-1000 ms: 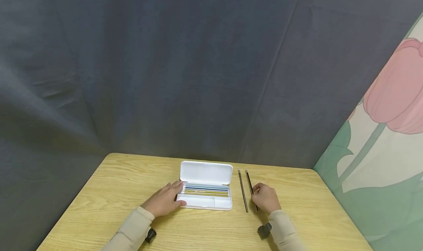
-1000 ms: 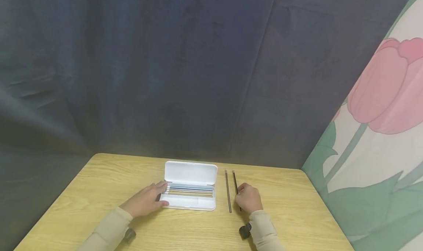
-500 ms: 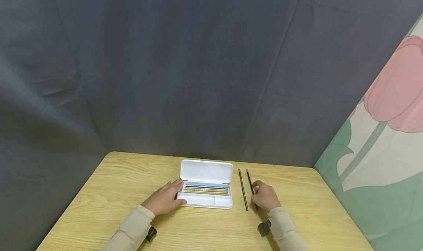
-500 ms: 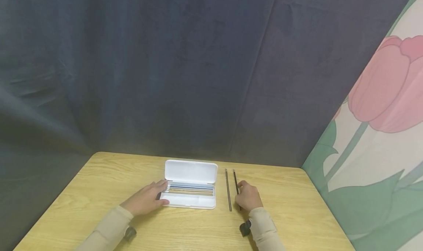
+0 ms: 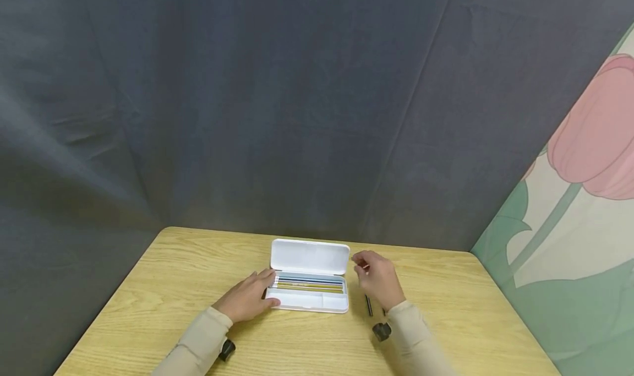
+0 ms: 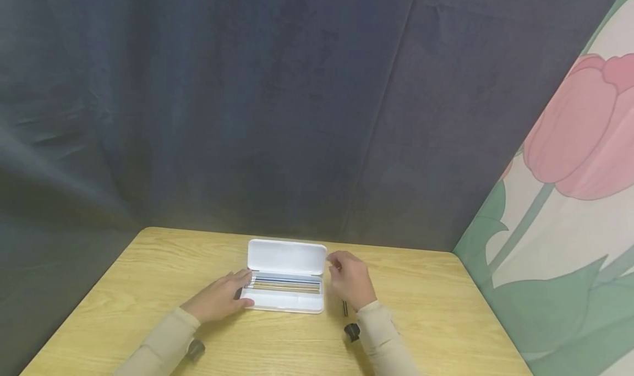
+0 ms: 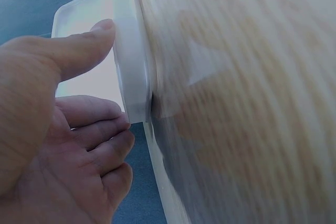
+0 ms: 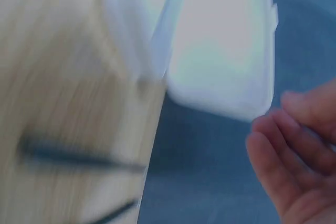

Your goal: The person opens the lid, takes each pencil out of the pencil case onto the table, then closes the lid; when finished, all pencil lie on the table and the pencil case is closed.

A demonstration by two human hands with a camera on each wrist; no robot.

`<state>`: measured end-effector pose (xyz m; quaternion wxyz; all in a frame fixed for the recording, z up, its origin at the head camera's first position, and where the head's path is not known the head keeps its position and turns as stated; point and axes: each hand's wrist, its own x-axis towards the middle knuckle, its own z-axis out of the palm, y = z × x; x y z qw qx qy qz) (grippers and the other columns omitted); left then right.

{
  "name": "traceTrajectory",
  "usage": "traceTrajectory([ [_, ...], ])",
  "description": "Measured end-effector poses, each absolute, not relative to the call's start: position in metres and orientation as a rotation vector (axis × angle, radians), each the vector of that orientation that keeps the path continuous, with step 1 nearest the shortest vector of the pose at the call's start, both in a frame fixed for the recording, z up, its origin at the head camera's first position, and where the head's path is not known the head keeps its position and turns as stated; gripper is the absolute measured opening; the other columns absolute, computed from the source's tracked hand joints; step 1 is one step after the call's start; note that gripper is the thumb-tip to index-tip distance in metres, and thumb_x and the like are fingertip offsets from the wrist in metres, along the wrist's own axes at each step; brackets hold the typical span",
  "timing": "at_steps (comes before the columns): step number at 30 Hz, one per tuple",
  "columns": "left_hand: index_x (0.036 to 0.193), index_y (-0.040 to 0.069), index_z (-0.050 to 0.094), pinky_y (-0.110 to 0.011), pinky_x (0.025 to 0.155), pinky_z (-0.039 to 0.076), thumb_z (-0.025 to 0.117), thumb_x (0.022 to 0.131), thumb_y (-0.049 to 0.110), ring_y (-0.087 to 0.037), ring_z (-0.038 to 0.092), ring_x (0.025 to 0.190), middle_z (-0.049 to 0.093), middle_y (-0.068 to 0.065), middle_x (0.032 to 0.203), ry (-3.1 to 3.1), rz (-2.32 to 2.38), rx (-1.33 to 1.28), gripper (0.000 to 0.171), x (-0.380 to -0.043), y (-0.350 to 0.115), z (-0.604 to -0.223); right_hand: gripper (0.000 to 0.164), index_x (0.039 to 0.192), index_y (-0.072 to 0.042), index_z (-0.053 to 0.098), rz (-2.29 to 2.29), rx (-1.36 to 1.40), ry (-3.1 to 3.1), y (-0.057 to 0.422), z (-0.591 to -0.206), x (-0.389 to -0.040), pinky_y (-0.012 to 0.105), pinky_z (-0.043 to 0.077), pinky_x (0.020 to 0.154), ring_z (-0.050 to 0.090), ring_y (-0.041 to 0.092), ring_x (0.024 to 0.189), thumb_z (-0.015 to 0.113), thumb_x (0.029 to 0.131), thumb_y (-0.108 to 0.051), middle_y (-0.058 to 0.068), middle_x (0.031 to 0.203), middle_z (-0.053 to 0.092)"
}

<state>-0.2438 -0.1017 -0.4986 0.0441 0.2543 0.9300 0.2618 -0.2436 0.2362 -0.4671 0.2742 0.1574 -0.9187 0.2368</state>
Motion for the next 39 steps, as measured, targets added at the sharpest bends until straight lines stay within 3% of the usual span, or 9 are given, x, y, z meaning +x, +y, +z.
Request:
traceTrajectory([
  [10,0.150,0.000,0.047,-0.056,0.123,0.035,0.070,0.094,0.041,-0.045,0.042,0.145,0.043,-0.017,0.160,2.846,0.800,0.789,0.073,-0.241,-0.101,-0.496,0.019,0.094,-0.013,0.077,0.640,0.775,-2.737,0.196,-0.498,-0.268,0.021,0.059,0.070,0.066,0.004,0.080,0.077,0.084,0.003,-0.003,0.090,0.076],
  [21,0.150,0.001,0.047,-0.056,0.123,0.036,0.070,0.094,0.042,-0.046,0.043,0.145,0.043,-0.016,0.160,2.864,0.781,0.790,0.074,-0.245,-0.101,-0.500,0.025,0.102,-0.013,0.080,0.336,0.915,-2.752,0.187,-0.502,-0.268,0.031,0.063,0.085,0.073,0.014,0.093,0.079,0.081,0.001,-0.003,0.098,0.079],
  [26,0.150,0.000,0.047,-0.055,0.124,0.035,0.071,0.093,0.041,-0.045,0.043,0.145,0.043,-0.016,0.160,2.858,0.792,0.789,0.074,-0.245,-0.100,-0.499,0.029,0.098,-0.014,0.079,0.259,0.978,-2.696,0.183,-0.497,-0.264,0.029,0.063,0.082,0.071,0.013,0.088,0.080,0.076,0.005,-0.002,0.094,0.077],
  [39,0.148,-0.002,0.049,-0.054,0.124,0.034,0.072,0.093,0.039,-0.044,0.044,0.145,0.044,-0.018,0.158,2.872,0.783,0.803,0.072,-0.244,-0.099,-0.498,0.028,0.098,-0.016,0.078,0.107,1.021,-2.673,0.180,-0.498,-0.265,0.024,0.061,0.075,0.065,0.009,0.083,0.080,0.077,0.002,-0.003,0.092,0.072],
])
